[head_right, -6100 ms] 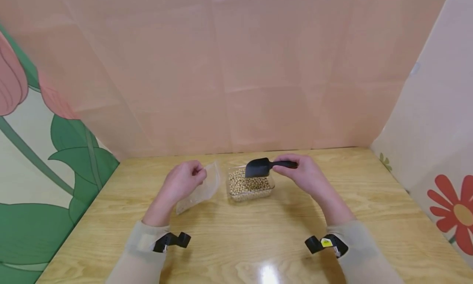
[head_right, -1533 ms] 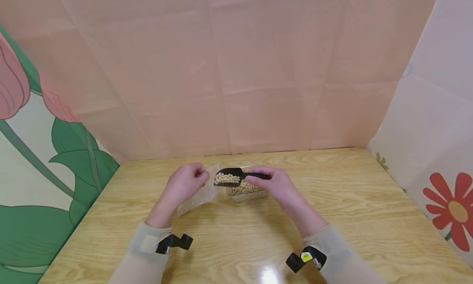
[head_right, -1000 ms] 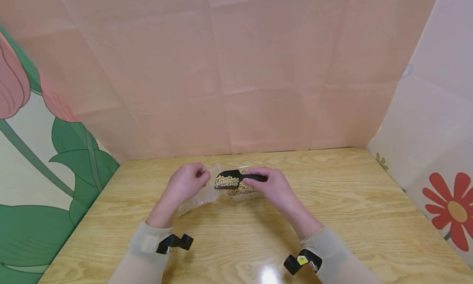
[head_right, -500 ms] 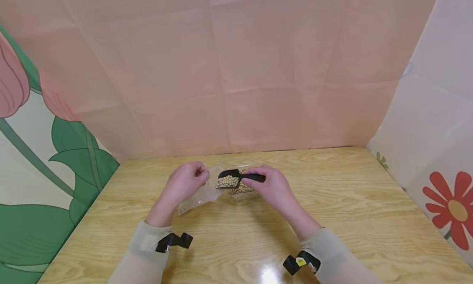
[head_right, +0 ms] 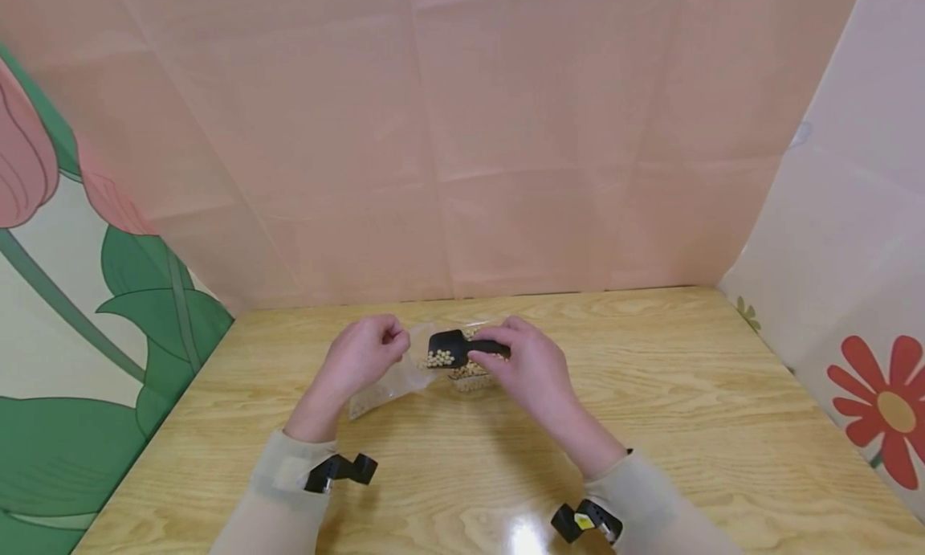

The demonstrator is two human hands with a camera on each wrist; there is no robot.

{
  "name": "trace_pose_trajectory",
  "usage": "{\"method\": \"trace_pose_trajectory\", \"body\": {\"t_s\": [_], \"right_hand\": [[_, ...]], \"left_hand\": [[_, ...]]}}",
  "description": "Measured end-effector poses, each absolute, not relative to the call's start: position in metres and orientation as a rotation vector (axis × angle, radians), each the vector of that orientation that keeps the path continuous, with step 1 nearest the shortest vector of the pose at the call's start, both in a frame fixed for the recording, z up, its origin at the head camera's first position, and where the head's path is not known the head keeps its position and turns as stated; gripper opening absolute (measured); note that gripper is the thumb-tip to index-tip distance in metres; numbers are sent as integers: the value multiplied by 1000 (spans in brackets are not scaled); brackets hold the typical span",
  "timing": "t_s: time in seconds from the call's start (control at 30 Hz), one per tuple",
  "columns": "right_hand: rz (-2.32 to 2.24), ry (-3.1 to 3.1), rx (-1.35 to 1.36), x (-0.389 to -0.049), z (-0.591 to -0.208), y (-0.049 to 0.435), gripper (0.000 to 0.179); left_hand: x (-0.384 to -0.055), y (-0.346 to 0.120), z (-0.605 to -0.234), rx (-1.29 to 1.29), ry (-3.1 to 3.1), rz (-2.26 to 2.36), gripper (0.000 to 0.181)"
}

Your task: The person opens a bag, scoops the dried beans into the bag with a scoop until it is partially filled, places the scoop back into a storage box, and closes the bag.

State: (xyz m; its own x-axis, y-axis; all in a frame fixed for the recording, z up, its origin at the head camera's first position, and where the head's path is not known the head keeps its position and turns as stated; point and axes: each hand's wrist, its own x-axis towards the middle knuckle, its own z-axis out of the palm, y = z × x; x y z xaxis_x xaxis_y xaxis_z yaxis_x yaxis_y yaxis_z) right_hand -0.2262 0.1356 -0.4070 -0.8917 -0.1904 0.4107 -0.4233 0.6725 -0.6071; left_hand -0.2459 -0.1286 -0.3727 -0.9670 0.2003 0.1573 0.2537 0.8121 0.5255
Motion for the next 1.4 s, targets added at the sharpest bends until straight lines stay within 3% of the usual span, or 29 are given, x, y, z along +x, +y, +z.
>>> {"method": "trace_pose_trajectory", "body": {"t_s": [0.57, 1.03, 1.4], "right_hand": [[929, -2480, 539, -224, -409, 133, 24], [1353, -2541, 436, -227, -395, 151, 20], [1423, -2597, 314, -241, -385, 186, 35]], "left_hand": [[-245, -130, -372, -376, -2892, -873, 20], [-245, -132, -373, -382, -2878, -889, 22], [-248, -133, -373, -360, -2869, -865, 19]]}}
